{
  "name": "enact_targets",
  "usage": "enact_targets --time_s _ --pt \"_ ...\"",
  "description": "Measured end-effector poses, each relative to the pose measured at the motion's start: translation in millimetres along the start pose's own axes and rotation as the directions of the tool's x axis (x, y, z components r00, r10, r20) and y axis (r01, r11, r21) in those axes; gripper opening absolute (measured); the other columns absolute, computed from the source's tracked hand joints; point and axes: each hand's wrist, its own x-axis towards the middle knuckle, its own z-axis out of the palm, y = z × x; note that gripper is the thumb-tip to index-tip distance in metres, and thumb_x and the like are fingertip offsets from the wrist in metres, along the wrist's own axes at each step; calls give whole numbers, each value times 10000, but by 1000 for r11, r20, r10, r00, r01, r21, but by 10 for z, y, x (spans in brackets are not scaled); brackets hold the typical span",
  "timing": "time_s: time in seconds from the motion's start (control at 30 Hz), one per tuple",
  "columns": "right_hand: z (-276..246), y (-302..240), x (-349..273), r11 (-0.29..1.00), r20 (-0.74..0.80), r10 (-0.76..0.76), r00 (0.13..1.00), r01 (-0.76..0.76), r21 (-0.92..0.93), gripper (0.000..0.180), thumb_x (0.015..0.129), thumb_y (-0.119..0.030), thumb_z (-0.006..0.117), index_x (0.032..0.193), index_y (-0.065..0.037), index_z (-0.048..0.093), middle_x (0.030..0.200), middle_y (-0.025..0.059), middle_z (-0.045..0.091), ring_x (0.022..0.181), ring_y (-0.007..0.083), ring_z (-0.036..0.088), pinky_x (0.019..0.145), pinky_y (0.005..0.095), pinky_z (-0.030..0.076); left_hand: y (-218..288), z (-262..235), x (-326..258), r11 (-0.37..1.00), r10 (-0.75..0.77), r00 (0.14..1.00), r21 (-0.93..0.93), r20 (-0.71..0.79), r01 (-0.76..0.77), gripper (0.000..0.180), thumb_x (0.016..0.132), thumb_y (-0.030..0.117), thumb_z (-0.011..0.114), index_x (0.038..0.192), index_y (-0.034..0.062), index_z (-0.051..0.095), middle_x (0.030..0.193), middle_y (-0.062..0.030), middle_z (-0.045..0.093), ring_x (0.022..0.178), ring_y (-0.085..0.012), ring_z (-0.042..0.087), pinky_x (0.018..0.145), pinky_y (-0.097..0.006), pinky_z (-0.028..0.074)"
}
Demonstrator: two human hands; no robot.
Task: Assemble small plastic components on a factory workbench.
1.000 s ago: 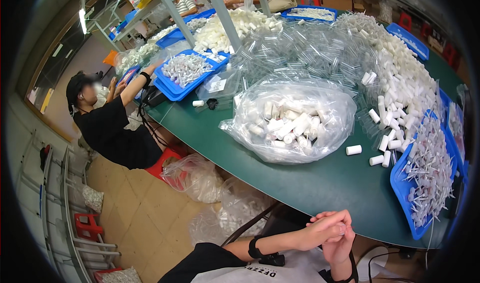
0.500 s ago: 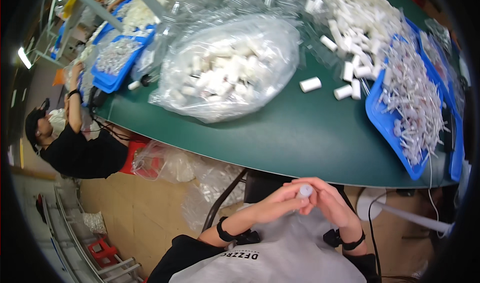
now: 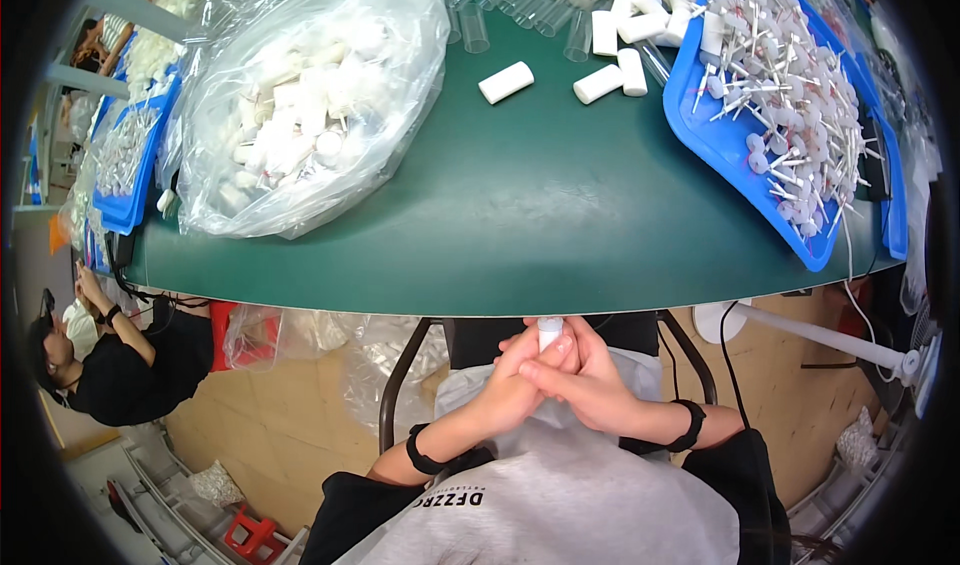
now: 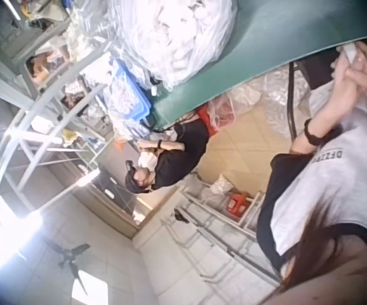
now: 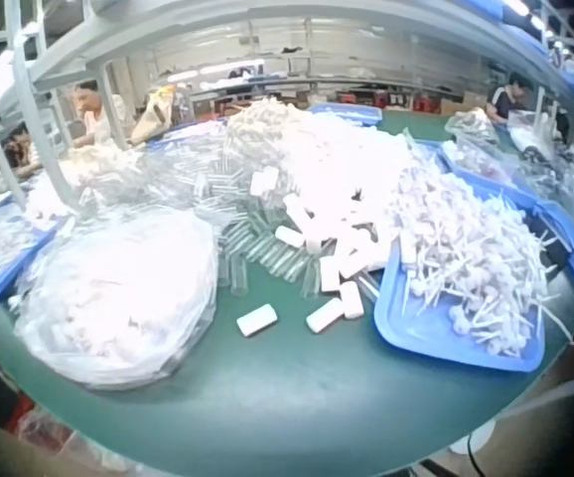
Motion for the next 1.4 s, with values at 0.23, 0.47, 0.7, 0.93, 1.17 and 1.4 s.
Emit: enact_targets --time_s 0.23,0.47,0.7,0.93,1.17,1.4 --pt "162 -24 75 999 -216 23 976 -31 -32 251 844 -61 620 1056 5 502 987 105 607 900 163 599 750 281 506 -12 -19 12 998 32 993 57 -115 -26 210 998 196 428 818 87 430 689 50 383 625 -50 331 568 -220 312" --pt "241 -74 99 997 -264 55 963 -65 -30 255 846 -27 585 1075 29 486 994 134 621 906 189 627 750 283 525 126 -13 -13 992 -72 986 93 -148 86 244 989 168 447 763 78 443 690 49 394 624 -49 336 554 -218 309" --pt "213 1 118 996 -201 -57 978 41 -80 361 828 -20 618 1149 16 456 1066 126 590 969 175 598 824 306 496 230 -73 10 994 -108 994 29 14 108 181 978 225 492 882 73 474 751 42 425 673 -48 365 607 -204 345" --pt "108 -142 -51 994 -54 -40 998 34 -106 484 835 -69 668 1244 -5 417 1162 110 544 1055 147 543 910 298 446 100 -78 -84 998 -15 996 66 87 9 288 969 350 482 1090 92 436 853 -8 462 768 -103 438 717 -253 402" --pt "17 -7 -34 998 28 18 999 -16 -61 456 833 -62 670 1220 -2 438 1062 66 566 1024 128 544 895 282 446 -2 -194 -132 999 -45 990 32 135 41 405 965 472 413 1079 84 437 843 -6 442 796 -111 439 735 -272 396" --pt "3 -80 48 997 -121 40 992 -48 -58 294 789 -24 690 1037 2 534 978 46 586 932 103 565 822 267 470 -183 -75 -11 984 139 990 110 29 -141 229 1012 278 377 953 62 425 858 13 429 767 -69 401 683 -217 364"
